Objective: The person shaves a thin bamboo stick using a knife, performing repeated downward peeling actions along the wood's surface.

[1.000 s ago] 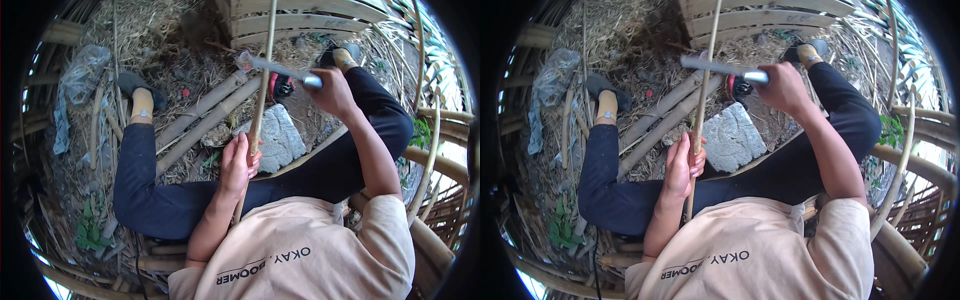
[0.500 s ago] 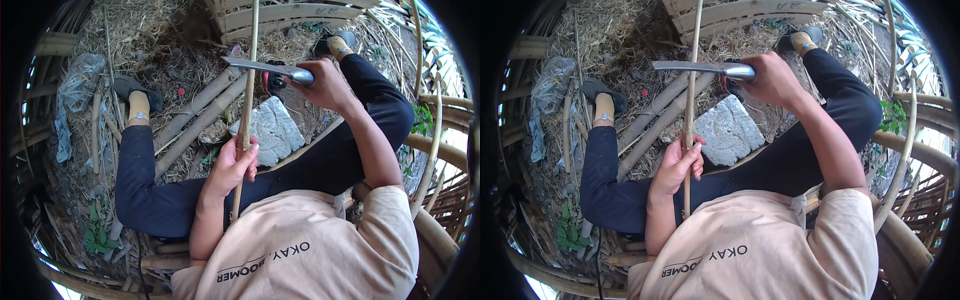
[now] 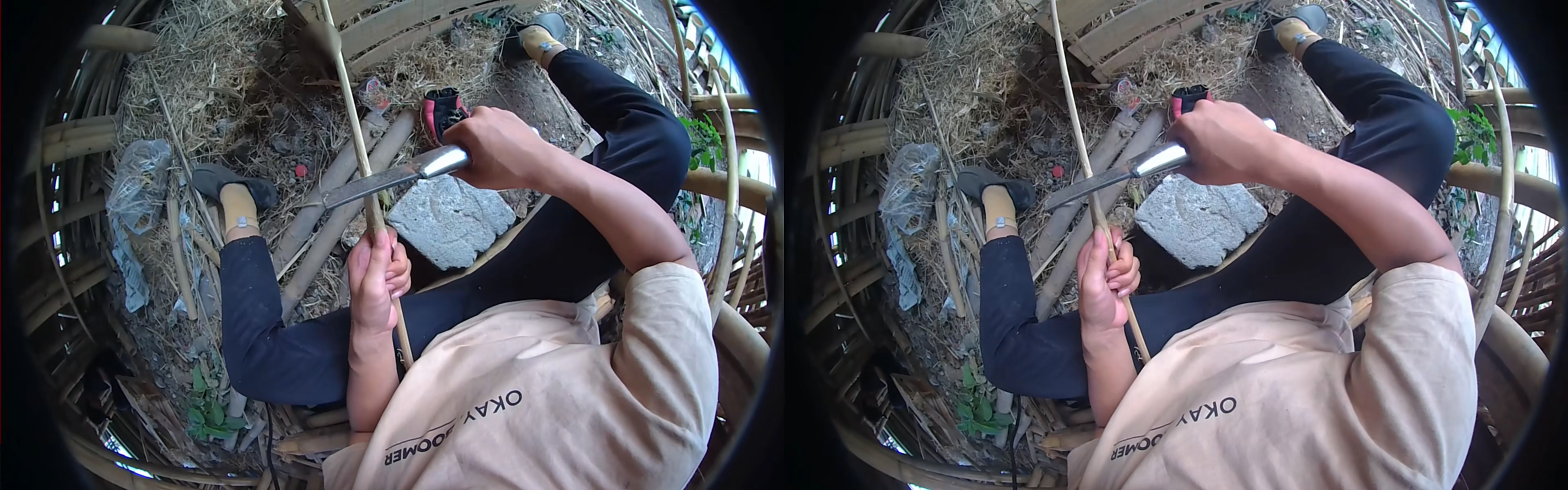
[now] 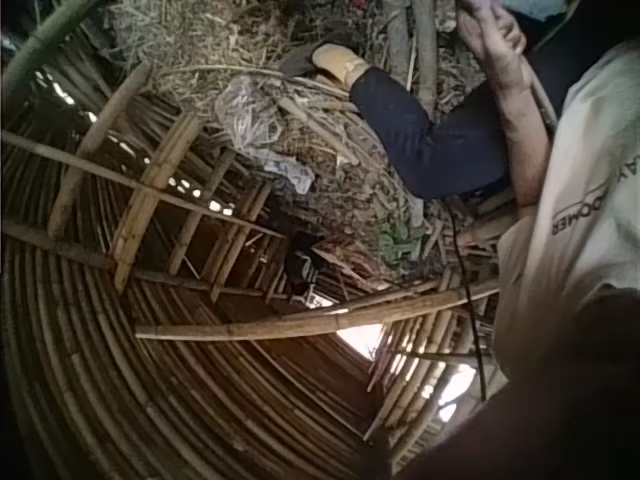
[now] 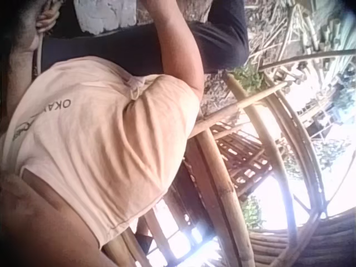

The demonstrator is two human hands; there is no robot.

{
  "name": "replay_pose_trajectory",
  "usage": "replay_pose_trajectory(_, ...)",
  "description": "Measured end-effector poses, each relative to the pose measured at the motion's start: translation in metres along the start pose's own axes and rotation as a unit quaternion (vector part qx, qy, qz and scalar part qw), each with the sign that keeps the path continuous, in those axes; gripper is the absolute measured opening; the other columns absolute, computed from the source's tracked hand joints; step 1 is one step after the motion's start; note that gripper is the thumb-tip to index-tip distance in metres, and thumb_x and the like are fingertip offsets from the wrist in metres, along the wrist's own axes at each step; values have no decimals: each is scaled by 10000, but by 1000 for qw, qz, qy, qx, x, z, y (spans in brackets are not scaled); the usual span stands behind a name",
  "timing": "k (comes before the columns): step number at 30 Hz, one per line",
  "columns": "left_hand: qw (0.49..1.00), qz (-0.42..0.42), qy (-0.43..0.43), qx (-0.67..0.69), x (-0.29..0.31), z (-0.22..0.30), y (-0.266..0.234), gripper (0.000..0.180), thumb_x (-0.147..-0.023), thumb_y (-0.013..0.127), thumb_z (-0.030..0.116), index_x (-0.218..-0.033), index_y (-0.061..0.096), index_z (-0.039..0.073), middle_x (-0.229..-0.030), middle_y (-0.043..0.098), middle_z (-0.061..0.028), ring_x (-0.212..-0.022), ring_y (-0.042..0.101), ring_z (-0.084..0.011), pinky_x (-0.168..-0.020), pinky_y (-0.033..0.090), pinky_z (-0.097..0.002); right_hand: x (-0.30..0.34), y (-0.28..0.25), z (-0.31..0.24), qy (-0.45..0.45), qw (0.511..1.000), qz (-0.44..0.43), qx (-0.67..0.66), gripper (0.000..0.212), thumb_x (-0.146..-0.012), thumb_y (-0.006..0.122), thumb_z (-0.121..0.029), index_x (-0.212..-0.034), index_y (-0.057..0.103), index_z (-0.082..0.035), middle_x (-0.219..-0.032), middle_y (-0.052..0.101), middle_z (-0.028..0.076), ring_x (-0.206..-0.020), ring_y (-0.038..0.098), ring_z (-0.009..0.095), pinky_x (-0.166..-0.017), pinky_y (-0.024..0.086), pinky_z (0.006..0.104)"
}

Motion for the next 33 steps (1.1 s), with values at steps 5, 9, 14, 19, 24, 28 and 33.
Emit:
replay_pose_trajectory(5,997,57,20,-45,3,-9,7,327,-1088,413,411,-939,453,123,-590,282,82,-437,207,-5,-375,157,-199,-4,13,9,18,999,7,44,85,-679,703,-146,-733,672,-88,-626,623,153,-667,650,389,-654,520,484)
replay_pose_trajectory(9,990,97,32,-97,4,-11,9,335,-1085,425,417,-911,445,132,-590,292,77,-435,214,-5,-379,147,-206,-7,12,11,24,997,30,63,96,-669,700,-150,-741,676,-91,-622,622,153,-648,645,389,-639,517,482)
replay_pose_trajectory(14,985,114,43,-122,5,-12,11,329,-1082,438,415,-902,441,140,-588,301,77,-431,232,-5,-375,154,-208,-9,14,16,12,996,48,78,119,-665,710,-159,-771,688,-110,-619,625,146,-627,645,375,-606,514,472)
replay_pose_trajectory(19,984,108,51,-133,6,-13,10,312,-1081,447,404,-907,446,144,-597,315,78,-432,244,-5,-374,168,-204,-14,11,17,-13,993,65,96,154,-670,716,-161,-818,702,-121,-626,634,137,-612,647,361,-581,514,460)
replay_pose_trajectory(24,983,106,54,-138,8,-16,9,296,-1084,443,394,-928,459,142,-601,329,78,-435,261,-3,-375,184,-202,-18,10,17,-26,994,70,83,139,-740,672,-146,-850,728,-82,-642,655,169,-608,673,378,-586,557,463)
replay_pose_trajectory(28,982,101,67,-143,8,-14,10,286,-1084,449,378,-937,460,133,-603,341,78,-437,270,-3,-375,199,-199,-19,6,22,-54,992,78,86,211,-762,680,-133,-955,749,-83,-675,685,157,-610,694,343,-593,570,447)
replay_pose_trajectory(33,986,81,46,-137,12,-22,19,291,-1079,474,356,-908,449,122,-614,361,76,-447,286,-1,-386,214,-189,-37,-47,81,105,968,162,161,189,-839,667,-171,-960,763,-63,-748,717,167,-694,727,298,-693,595,435)
Point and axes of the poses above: each hand's wrist, its own x-axis away from the middle knuckle, its own y-axis out of the palm, z = x × y, the point moved 4 cm from there along -x, towards the middle knuckle
